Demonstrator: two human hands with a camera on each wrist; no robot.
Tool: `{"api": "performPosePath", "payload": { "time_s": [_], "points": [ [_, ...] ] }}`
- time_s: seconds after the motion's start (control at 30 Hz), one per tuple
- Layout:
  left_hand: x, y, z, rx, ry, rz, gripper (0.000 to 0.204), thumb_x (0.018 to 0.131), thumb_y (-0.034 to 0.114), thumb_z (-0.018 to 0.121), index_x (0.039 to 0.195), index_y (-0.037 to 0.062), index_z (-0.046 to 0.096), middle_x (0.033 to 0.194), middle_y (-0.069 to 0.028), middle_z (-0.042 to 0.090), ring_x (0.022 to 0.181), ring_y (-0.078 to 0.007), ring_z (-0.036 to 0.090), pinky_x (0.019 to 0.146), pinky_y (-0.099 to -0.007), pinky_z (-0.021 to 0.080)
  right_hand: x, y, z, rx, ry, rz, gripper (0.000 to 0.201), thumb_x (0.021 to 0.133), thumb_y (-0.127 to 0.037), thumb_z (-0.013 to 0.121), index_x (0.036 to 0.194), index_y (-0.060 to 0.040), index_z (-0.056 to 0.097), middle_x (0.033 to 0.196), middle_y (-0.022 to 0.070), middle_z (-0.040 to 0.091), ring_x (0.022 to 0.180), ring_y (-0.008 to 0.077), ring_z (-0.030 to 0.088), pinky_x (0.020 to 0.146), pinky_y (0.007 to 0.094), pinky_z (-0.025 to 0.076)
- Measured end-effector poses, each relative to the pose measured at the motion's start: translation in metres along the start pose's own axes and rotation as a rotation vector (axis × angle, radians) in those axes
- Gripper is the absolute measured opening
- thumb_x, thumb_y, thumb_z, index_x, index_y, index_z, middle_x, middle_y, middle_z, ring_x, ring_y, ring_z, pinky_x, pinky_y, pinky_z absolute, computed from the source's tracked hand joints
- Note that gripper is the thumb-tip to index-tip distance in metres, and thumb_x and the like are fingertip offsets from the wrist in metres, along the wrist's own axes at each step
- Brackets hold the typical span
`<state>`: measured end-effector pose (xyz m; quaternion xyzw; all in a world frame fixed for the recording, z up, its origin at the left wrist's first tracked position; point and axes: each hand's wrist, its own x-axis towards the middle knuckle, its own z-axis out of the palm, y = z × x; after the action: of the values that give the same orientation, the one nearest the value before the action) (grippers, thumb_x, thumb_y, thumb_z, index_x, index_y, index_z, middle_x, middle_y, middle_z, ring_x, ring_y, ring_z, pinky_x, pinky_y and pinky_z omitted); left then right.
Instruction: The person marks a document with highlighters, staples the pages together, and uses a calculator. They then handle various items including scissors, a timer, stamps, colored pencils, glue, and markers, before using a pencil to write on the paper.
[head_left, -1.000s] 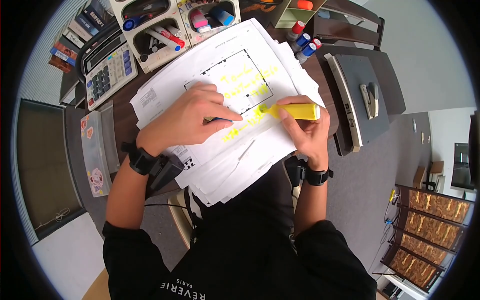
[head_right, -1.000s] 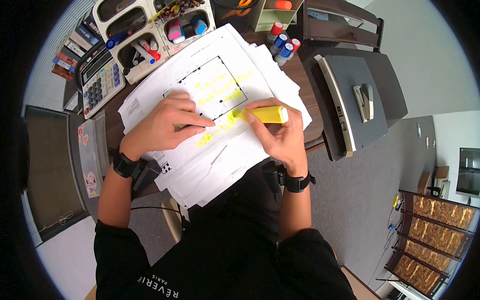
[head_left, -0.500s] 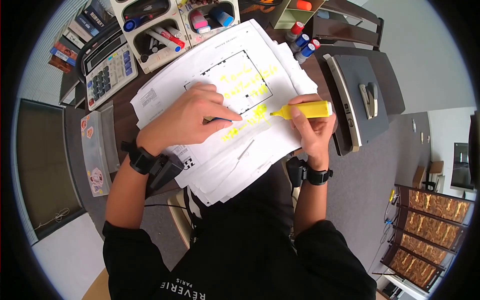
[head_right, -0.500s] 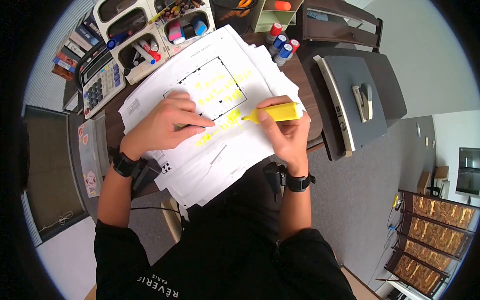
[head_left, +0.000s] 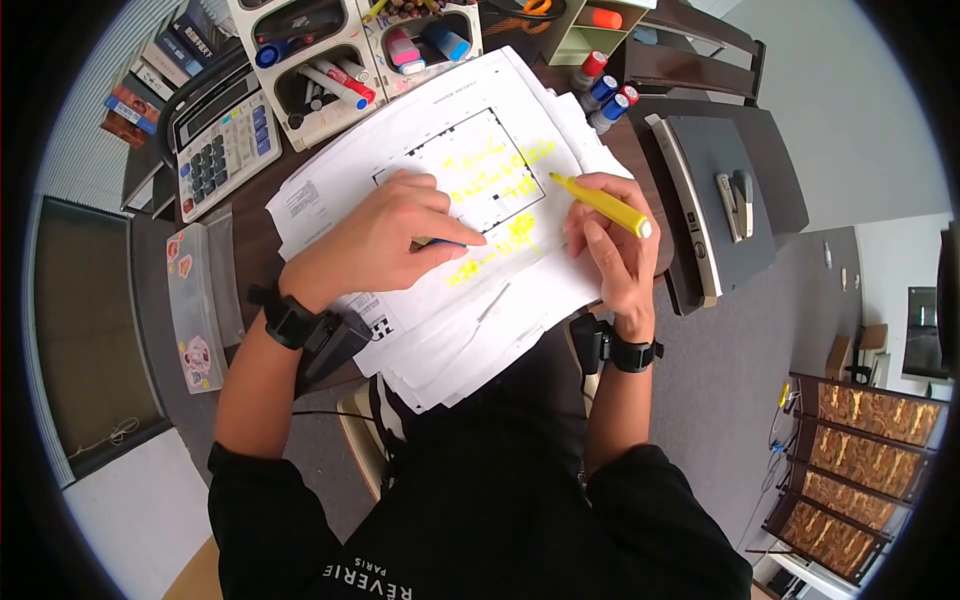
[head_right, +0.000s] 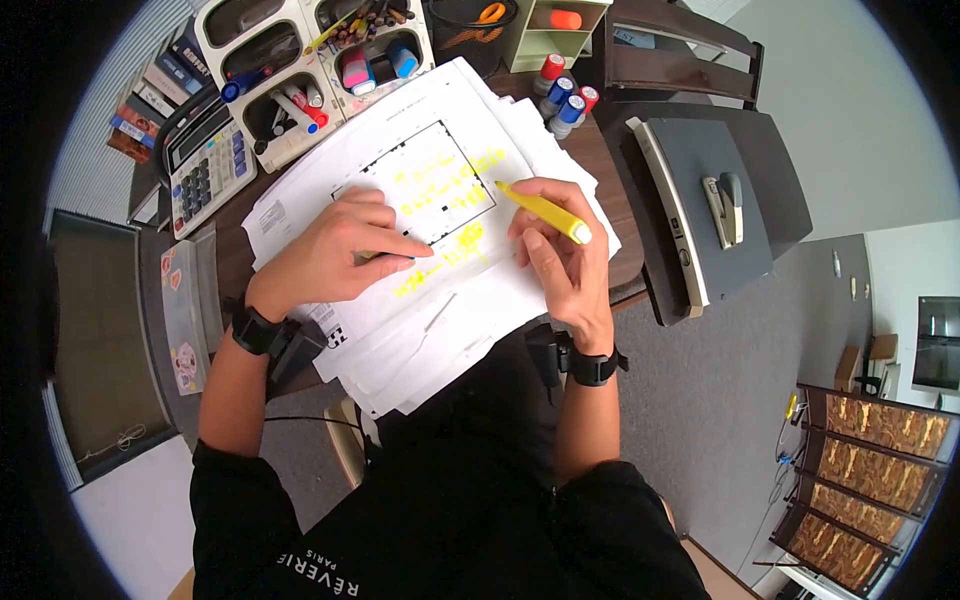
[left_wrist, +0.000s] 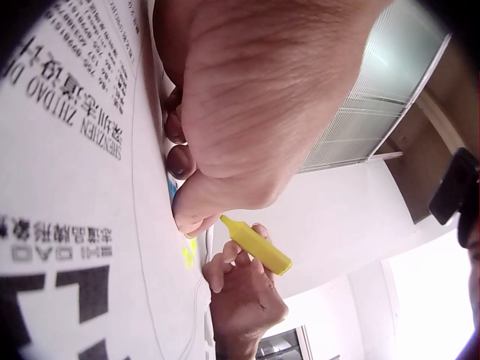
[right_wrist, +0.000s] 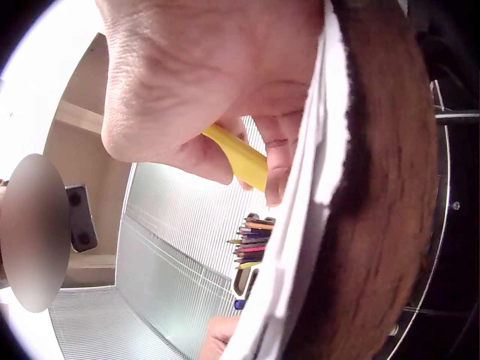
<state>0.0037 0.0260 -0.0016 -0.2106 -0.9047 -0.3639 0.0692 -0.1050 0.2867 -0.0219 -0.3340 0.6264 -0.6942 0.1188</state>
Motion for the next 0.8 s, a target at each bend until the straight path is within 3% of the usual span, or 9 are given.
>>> {"api": "performPosePath", "payload": {
  "time_s": [0.07,0.13,0.33,0.8],
  "points": [
    [0.0009,0.0003,0.0000,0.005,0.000,0.003,0.025,0.079,0.006,0.078,0.103,0.0108,0.080,0.069,-0.0037,0.052,0.074,-0.0213,0.047,0.079,-0.0350,0.042,0.0005,-0.0015,-0.0018,0.010,-0.033,-0.044,0.026,0.098,-0.002,0.057,0.123,0.0008,0.058,0.085,0.0061,0.064,0.068,0.0073,0.055,0.061,0.0205,0.045],
    [0.0007,0.0003,-0.0004,-0.007,-0.001,-0.001,0.025,0.079,0.007,0.078,0.104,0.0109,0.080,0.068,-0.0039,0.052,0.074,-0.0214,0.047,0.079,-0.0350,0.042,-0.0013,-0.0032,0.0006,-0.036,0.050,0.066,0.026,0.095,-0.001,0.061,0.121,0.0008,0.060,0.087,0.0068,0.065,0.070,0.0079,0.057,0.060,0.0208,0.045],
    [0.0006,0.0006,-0.0004,0.004,-0.013,-0.009,0.025,0.079,0.007,0.078,0.104,0.0110,0.080,0.069,-0.0039,0.053,0.075,-0.0211,0.047,0.079,-0.0353,0.042,-0.0022,-0.0025,0.0046,-0.102,0.094,0.109,0.023,0.093,0.001,0.065,0.116,-0.0009,0.064,0.088,0.0069,0.068,0.068,0.0084,0.060,0.058,0.0221,0.046],
    [0.0007,0.0013,-0.0005,-0.002,-0.011,-0.020,0.025,0.079,0.008,0.078,0.103,0.0120,0.080,0.070,-0.0043,0.054,0.075,-0.0218,0.048,0.081,-0.0355,0.042,-0.0013,-0.0031,-0.0017,-0.010,0.018,0.014,0.018,0.098,-0.005,0.062,0.114,0.0021,0.065,0.085,0.0087,0.068,0.068,0.0102,0.061,0.061,0.0227,0.047]
  ]
}}
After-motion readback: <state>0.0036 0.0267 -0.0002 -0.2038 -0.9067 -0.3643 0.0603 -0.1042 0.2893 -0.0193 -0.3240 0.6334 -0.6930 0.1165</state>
